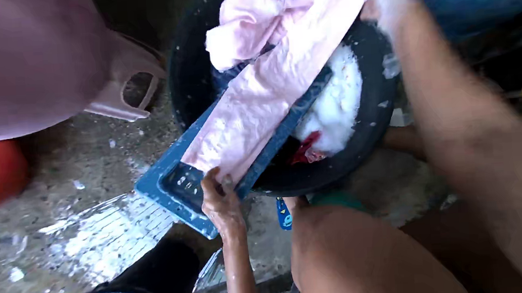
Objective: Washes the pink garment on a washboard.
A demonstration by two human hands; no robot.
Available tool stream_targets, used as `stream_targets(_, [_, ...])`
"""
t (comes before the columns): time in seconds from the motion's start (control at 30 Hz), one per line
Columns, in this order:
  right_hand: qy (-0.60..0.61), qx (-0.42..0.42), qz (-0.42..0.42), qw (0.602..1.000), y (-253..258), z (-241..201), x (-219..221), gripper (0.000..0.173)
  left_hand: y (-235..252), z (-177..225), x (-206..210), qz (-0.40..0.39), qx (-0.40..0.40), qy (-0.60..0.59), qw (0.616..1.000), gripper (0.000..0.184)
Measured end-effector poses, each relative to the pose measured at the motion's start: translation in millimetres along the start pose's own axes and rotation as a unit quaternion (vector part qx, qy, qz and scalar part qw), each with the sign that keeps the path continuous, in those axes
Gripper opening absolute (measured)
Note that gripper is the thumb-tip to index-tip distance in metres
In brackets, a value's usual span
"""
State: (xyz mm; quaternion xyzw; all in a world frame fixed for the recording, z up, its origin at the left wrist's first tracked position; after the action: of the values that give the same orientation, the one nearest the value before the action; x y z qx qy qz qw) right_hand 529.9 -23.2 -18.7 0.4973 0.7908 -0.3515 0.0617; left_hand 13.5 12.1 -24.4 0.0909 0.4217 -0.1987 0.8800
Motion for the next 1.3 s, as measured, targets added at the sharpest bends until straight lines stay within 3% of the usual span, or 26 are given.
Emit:
stream_targets(0.03, [-0.072, -0.008, 0.046, 0.996, -5.9, 25.0, 8.8, 0.062, -1.0, 1.4, 1.7, 0.01, -0.001, 0.001, 1.0, 0.043])
stream_targets(0.1, [-0.179, -0.002, 0.115, 0.977, -27.3, 80.1, 30.6, 0.054, 2.2, 5.5, -0.4, 0.024, -0.022, -0.023, 0.999, 0.053])
stream_targets(0.17, [-0.249, 0.037, 0.106, 0.962, -45.8, 132.8, 58.0, 0.064, 12.5, 7.2, -5.3, 0.024, -0.037, -0.038, 0.998, 0.061])
stream_targets(0.23, [-0.298, 0.067, 0.047, 0.951, -66.8, 171.1, 82.4, 0.079, 24.3, 6.8, -4.9, 0.025, -0.057, -0.013, 0.998, 0.067])
stream_targets(0.33, [-0.304, 0.156, -0.017, 0.94, -90.1, 180.8, 92.5, 0.069, 39.8, 11.3, 3.7, 0.009, -0.103, 0.04, 0.994, 0.075])
stream_targets(0.4, [-0.319, 0.163, -0.014, 0.934, -90.3, 177.3, 82.2, 0.058, 39.5, 11.1, 9.6, 0.024, -0.087, 0.079, 0.993, 0.066])
stream_targets(0.5, [-0.32, 0.082, 0.03, 0.943, -87.2, 164.8, 55.8, 0.047, 27.1, 10.4, 11.8, 0.046, -0.053, 0.114, 0.991, 0.051])
stream_targets(0.6, [-0.248, 0.036, 0.068, 0.966, -123.6, 118.4, 62.0, 0.045, 24.4, 8.7, 9.8, 0.05, -0.088, 0.123, 0.987, 0.049])
stream_targets(0.67, [-0.195, -0.01, -0.003, 0.981, -183.1, 84.9, 102.8, 0.045, 28.9, 9.2, 9.8, 0.034, -0.15, 0.15, 0.977, 0.048])
stream_targets(0.7, [-0.184, -0.073, -0.062, 0.978, -220.5, 75.3, 130.2, 0.045, 32.4, 10.4, 10.7, 0.019, -0.176, 0.173, 0.969, 0.047])
stream_targets(0.73, [-0.181, -0.164, -0.121, 0.962, -252.9, 74.7, 160.5, 0.045, 35.6, 11.3, 11.6, -0.005, -0.2, 0.199, 0.959, 0.047])
stream_targets(0.8, [-0.193, -0.348, -0.226, 0.889, -293.4, 90.2, 209.8, 0.028, 39.3, 11.8, 11.1, -0.069, -0.224, 0.255, 0.938, 0.049])
stream_targets(0.87, [-0.234, -0.427, -0.235, 0.841, -275.1, 103.0, 220.0, 0.033, 42.0, 9.3, 10.5, -0.115, -0.205, 0.295, 0.926, 0.052])
stream_targets(0.93, [-0.267, -0.397, -0.124, 0.87, -197.6, 110.6, 199.6, 0.037, 42.9, 5.0, 12.4, -0.126, -0.193, 0.316, 0.92, 0.055])
stream_targets(1.0, [-0.381, -0.228, 0.0, 0.896, -105.9, 108.9, 160.4, 0.05, 44.2, 3.7, 14.3, -0.118, -0.201, 0.315, 0.92, 0.053])
stream_targets(1.07, [-0.415, -0.106, 0.058, 0.902, -71.8, 93.8, 133.6, 0.052, 45.4, 4.7, 16.2, -0.115, -0.215, 0.316, 0.917, 0.051])
stream_targets(1.13, [-0.354, -0.155, -0.008, 0.922, -142.1, 75.0, 150.2, 0.051, 44.3, 4.6, 16.9, -0.108, -0.209, 0.313, 0.92, 0.05])
stream_targets(1.17, [-0.315, -0.231, -0.064, 0.918, -198.3, 78.5, 173.9, 0.045, 41.1, 3.2, 14.9, -0.111, -0.199, 0.314, 0.921, 0.048])
stream_targets(1.23, [-0.224, -0.416, -0.167, 0.865, -279.8, 88.8, 224.1, 0.03, 37.3, 1.0, 13.1, -0.108, -0.159, 0.313, 0.93, 0.041])
stream_targets(1.3, [-0.2, -0.469, -0.233, 0.828, -280.2, 98.3, 241.4, 0.031, 36.9, 0.3, 12.1, -0.108, -0.147, 0.312, 0.932, 0.043])
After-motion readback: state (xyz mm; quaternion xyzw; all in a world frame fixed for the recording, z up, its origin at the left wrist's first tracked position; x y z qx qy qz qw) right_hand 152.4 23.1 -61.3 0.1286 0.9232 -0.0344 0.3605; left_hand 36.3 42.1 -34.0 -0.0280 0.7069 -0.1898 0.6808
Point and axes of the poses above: each hand's wrist, its own y-axis towards the middle knuckle, its own x-axis out of the palm, z = x × y, the point moved 3 cm from there along y, towards the middle knuckle, and after that the axes turned 13 degrees about x, right-handed, at the moved point
